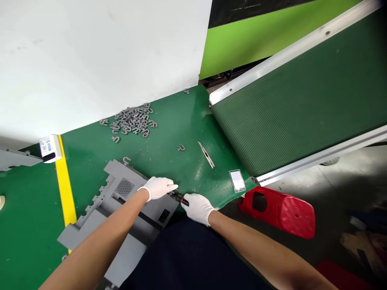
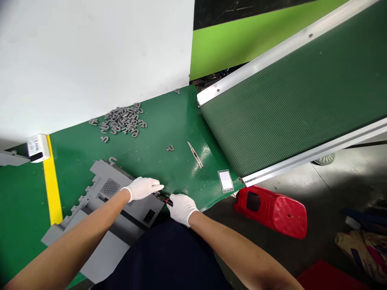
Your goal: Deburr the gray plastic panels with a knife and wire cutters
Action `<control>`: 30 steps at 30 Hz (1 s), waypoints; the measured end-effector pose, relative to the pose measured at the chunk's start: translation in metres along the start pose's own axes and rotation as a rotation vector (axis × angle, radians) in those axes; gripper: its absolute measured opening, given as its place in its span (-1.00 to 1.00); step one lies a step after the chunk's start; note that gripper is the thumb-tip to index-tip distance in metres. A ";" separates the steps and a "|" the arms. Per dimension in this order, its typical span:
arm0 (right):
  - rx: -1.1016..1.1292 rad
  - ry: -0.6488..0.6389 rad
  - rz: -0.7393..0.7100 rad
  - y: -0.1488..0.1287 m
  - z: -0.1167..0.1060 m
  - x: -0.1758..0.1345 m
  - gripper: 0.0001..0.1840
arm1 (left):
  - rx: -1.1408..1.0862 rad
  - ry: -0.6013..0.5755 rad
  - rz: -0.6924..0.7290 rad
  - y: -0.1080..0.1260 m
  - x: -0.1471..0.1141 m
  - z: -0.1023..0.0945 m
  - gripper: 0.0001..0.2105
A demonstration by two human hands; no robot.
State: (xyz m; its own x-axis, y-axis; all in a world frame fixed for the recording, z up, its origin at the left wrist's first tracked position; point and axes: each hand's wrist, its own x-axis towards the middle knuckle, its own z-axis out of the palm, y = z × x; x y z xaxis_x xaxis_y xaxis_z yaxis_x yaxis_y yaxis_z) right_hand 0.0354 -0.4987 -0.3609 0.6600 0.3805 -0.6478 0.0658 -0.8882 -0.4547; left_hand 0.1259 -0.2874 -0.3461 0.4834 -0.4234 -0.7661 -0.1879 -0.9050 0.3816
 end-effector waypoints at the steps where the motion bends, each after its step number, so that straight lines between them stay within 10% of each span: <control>1: 0.001 0.003 0.005 0.000 0.000 0.000 -0.65 | 0.002 -0.002 -0.003 0.000 0.000 0.000 -0.53; 30: -0.085 0.026 -0.002 -0.004 0.012 0.013 -0.75 | -0.042 -0.042 -0.006 0.002 0.006 0.000 -0.51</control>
State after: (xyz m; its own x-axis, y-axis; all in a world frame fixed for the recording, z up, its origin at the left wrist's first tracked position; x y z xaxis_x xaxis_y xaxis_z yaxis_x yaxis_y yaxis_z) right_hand 0.0343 -0.4868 -0.3748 0.6792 0.3762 -0.6302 0.1293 -0.9066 -0.4018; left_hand 0.1284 -0.2922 -0.3500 0.4481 -0.4204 -0.7890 -0.1486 -0.9053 0.3979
